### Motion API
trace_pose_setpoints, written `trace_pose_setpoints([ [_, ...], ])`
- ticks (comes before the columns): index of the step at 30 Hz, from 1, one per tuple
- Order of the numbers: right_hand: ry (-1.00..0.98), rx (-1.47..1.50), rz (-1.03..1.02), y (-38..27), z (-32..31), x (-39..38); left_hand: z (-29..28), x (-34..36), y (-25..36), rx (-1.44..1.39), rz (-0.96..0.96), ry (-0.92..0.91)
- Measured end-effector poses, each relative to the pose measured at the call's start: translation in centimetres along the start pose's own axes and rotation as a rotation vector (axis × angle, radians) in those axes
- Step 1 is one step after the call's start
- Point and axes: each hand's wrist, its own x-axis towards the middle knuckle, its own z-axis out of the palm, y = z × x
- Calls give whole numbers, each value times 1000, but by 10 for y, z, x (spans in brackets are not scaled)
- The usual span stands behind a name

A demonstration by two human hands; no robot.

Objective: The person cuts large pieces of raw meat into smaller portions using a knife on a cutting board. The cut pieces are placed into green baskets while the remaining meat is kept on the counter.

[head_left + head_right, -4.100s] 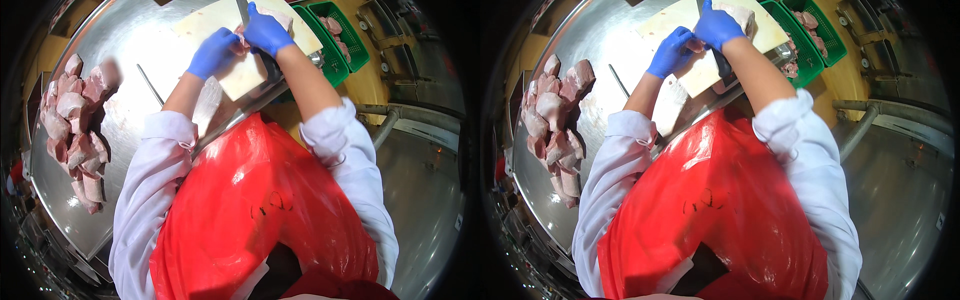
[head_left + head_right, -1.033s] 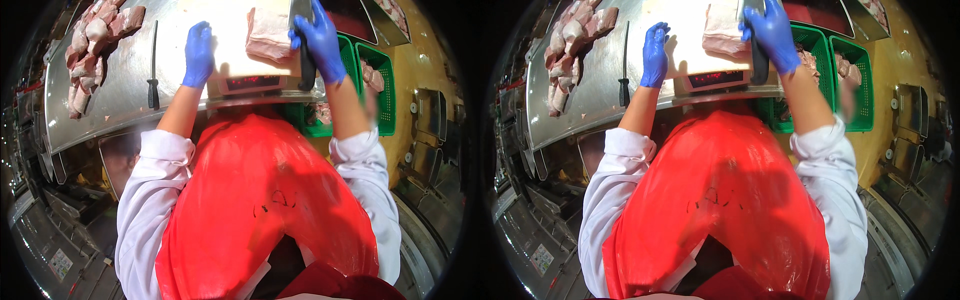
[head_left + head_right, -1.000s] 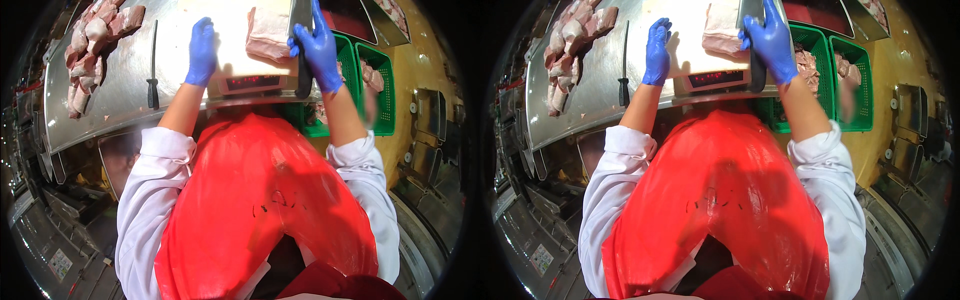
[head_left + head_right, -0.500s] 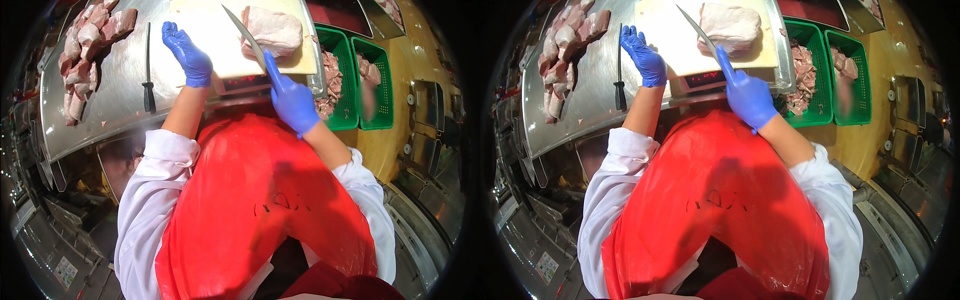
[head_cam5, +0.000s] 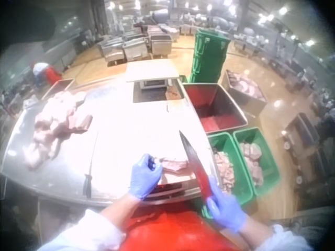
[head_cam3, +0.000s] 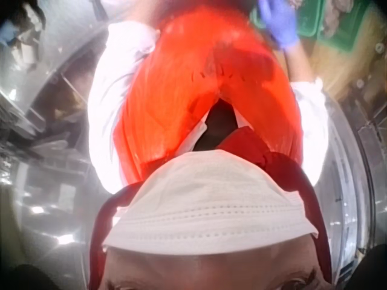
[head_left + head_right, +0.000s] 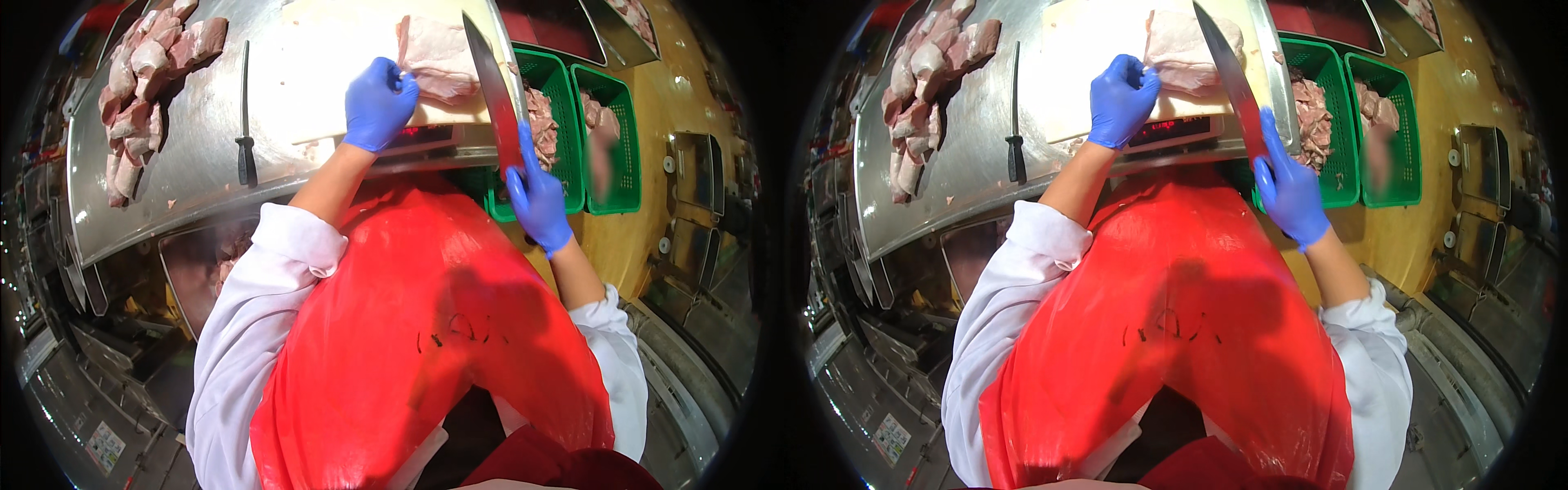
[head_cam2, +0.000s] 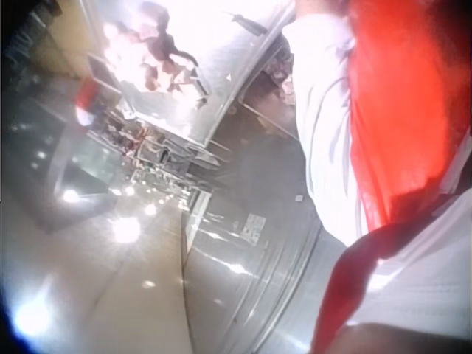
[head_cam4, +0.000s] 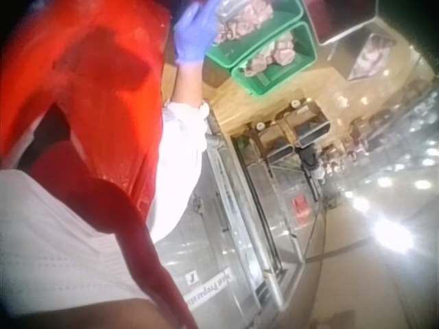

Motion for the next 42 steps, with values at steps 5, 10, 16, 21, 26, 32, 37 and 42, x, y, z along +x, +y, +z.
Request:
trace_pose_setpoints([
  [5,203,-57,-126,-43,45,86,-3,-4,-28,-196,-125,-59],
  [10,305,-101,-76,-49,60,124,-6,12,-3,-94,-28,-5],
  [16,305,-160,-85,-54,57,125,-11,12,-27,-235,-248,-167],
  [21,61,-440,-58,-83,81,112,-13,8,-34,-230,-119,-178],
  [26,-368,-664,23,-95,38,66,-18,7,-35,-168,-34,-222],
  [32,-405,-810,-111,-65,-18,27,-29,10,-45,-149,-44,-239],
  [37,-433,-880,-99,-46,-38,0,-71,30,-83,-352,-205,-223],
  [42,-208,-447,-214,32,-53,-52,-114,65,-36,-567,11,-260],
])
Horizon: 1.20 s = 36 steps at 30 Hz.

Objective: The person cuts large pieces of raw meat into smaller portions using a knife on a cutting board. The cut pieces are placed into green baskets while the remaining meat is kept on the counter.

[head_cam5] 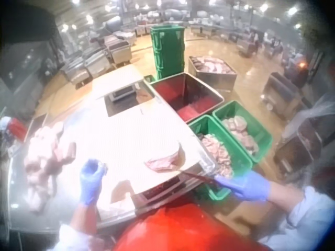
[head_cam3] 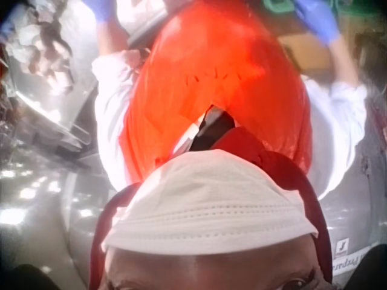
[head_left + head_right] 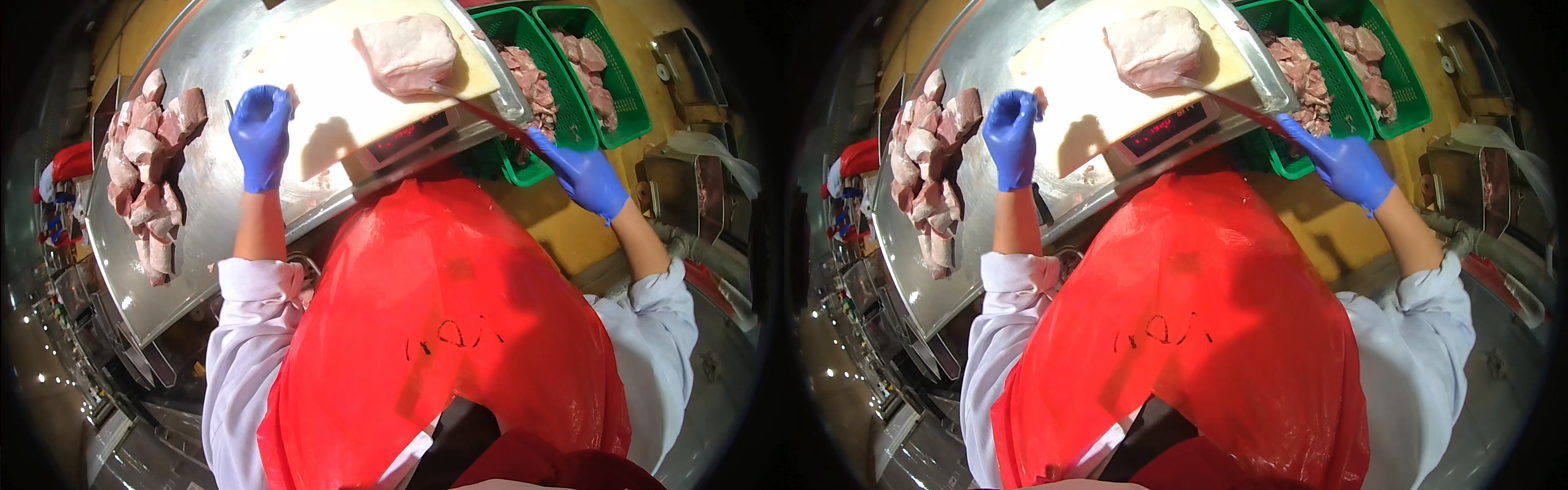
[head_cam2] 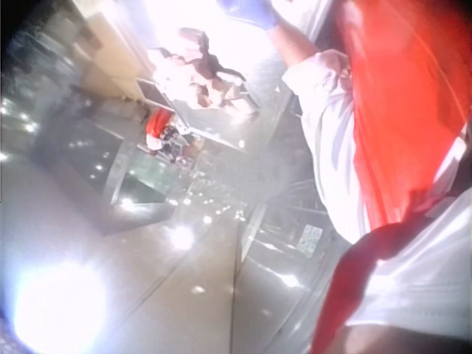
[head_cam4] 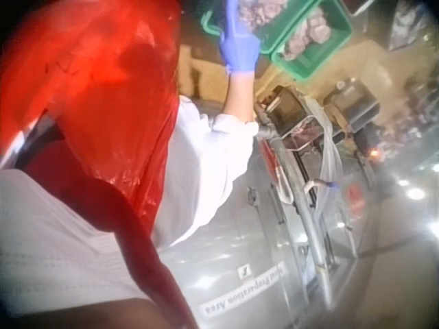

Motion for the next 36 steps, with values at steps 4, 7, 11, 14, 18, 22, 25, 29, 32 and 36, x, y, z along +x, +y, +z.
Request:
trace_pose_setpoints([
  [4,270,541,417,-11,40,-26,68,64,47,212,157,-217],
  [7,633,856,580,-40,67,-7,153,105,64,181,-85,-501],
  [11,835,1316,548,-61,73,60,143,154,-9,407,69,-426],
  [14,742,1551,402,-68,76,130,118,161,-83,221,-82,-610],
  [18,759,1420,293,-59,82,214,98,124,-85,283,47,-694],
  [22,654,1229,339,-10,67,233,81,61,-79,178,7,-462],
  [25,473,987,428,-32,1,230,54,30,-67,549,242,-435],
  [29,667,330,155,-74,12,233,28,22,-43,801,456,-128],
  [32,508,27,248,-98,40,237,15,35,-74,407,231,134],
  [36,270,-61,318,-122,58,198,14,34,-65,334,261,165],
])
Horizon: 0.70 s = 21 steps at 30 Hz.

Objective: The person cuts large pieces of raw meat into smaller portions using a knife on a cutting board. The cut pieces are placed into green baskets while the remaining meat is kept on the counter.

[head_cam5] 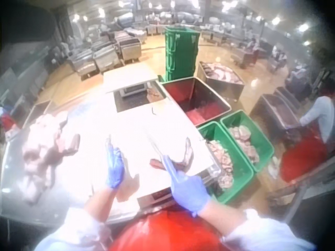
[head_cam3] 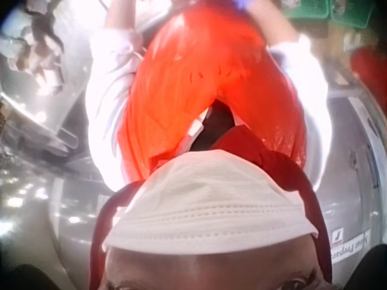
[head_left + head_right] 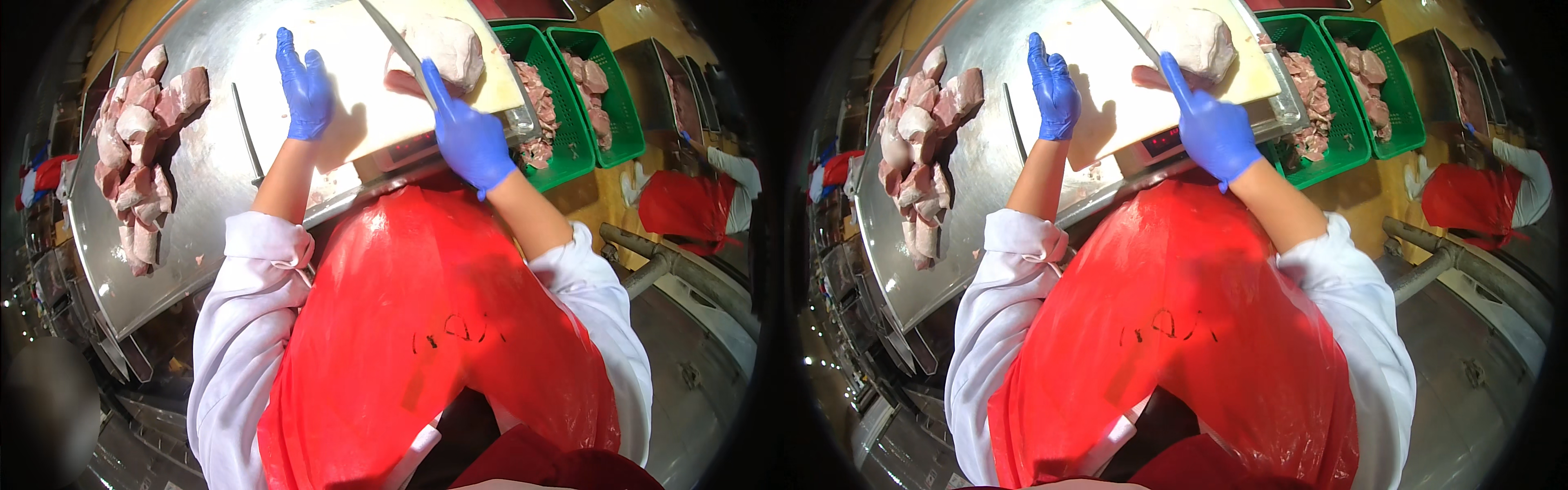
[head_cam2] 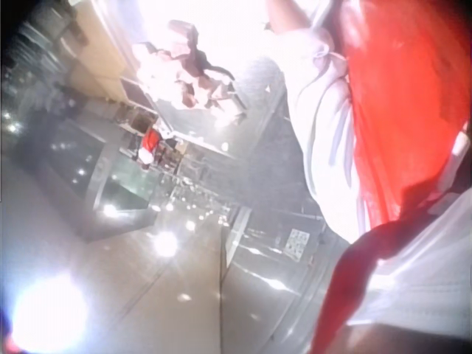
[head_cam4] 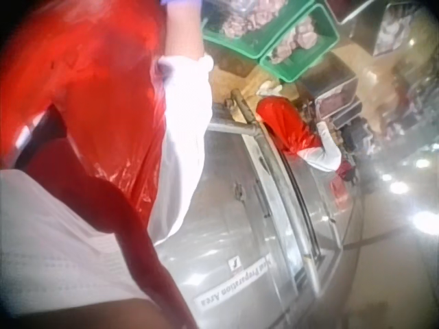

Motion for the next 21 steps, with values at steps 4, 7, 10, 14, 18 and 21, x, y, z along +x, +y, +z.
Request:
trace_pose_setpoints([
  [4,-242,-2,53,6,-16,-65,4,-2,-5,-45,6,72],
  [7,-350,50,49,19,-35,-107,10,-1,14,30,-63,53],
  [10,-313,237,77,36,-64,-127,32,-7,25,94,-45,-88],
  [14,-104,477,298,39,-87,-94,43,-3,51,267,-249,-365],
  [18,22,514,247,28,-82,4,34,-1,32,150,-253,-435],
  [21,-129,290,318,-13,-106,88,30,3,49,138,-32,-477],
])
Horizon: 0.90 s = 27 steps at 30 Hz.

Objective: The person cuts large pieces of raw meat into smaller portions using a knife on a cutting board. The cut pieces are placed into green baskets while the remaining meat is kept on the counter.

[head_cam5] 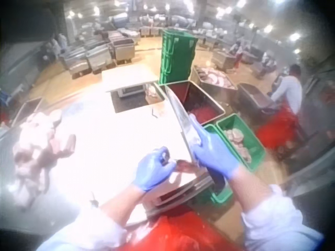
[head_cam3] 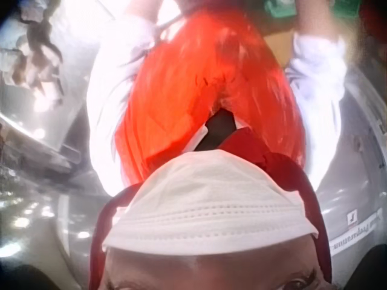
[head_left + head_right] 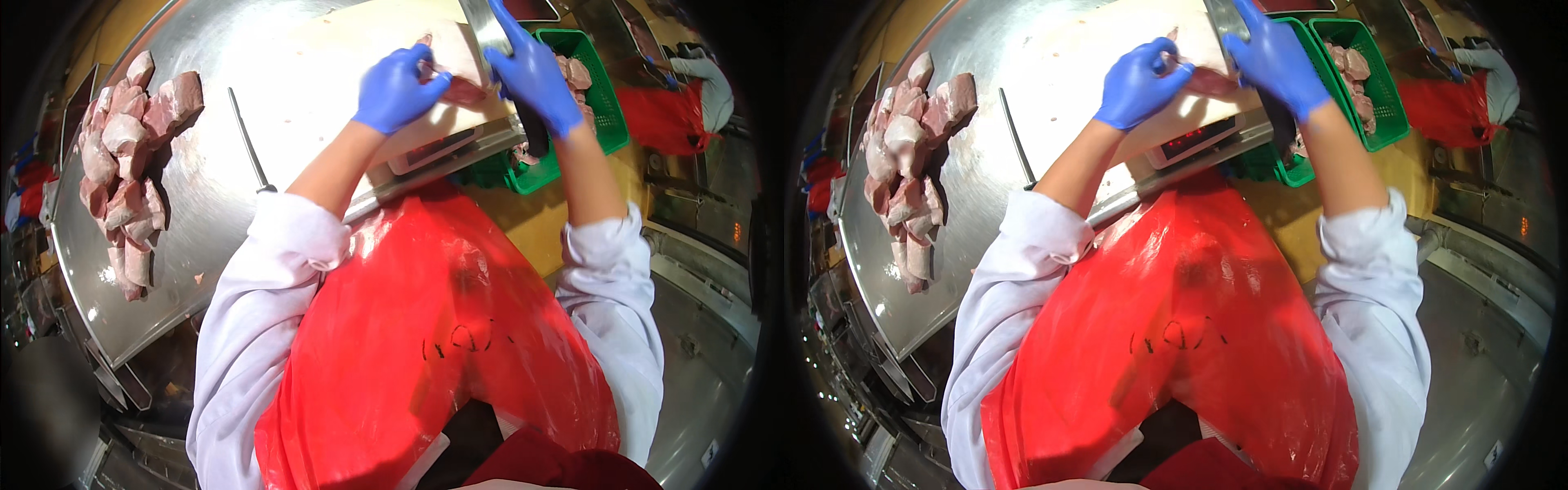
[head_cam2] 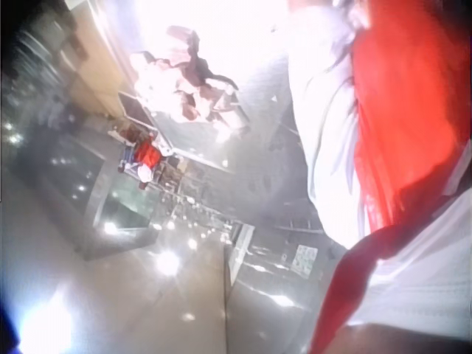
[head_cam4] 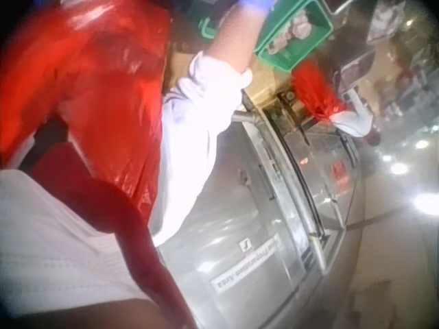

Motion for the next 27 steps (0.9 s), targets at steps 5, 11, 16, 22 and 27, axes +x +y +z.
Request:
trace_pose_setpoints([
  [5,51,-75,-14,7,21,54,-2,-3,-30,35,101,-54],
  [11,-93,-171,-6,12,77,67,-3,-19,-49,-166,229,-3],
  [16,-253,-275,159,-33,84,39,3,-19,-63,-123,295,10],
  [22,-278,-345,117,-39,86,-21,2,-18,-64,-91,243,-15],
  [27,-381,-543,115,-44,75,-65,1,-17,-72,-32,225,4],
])
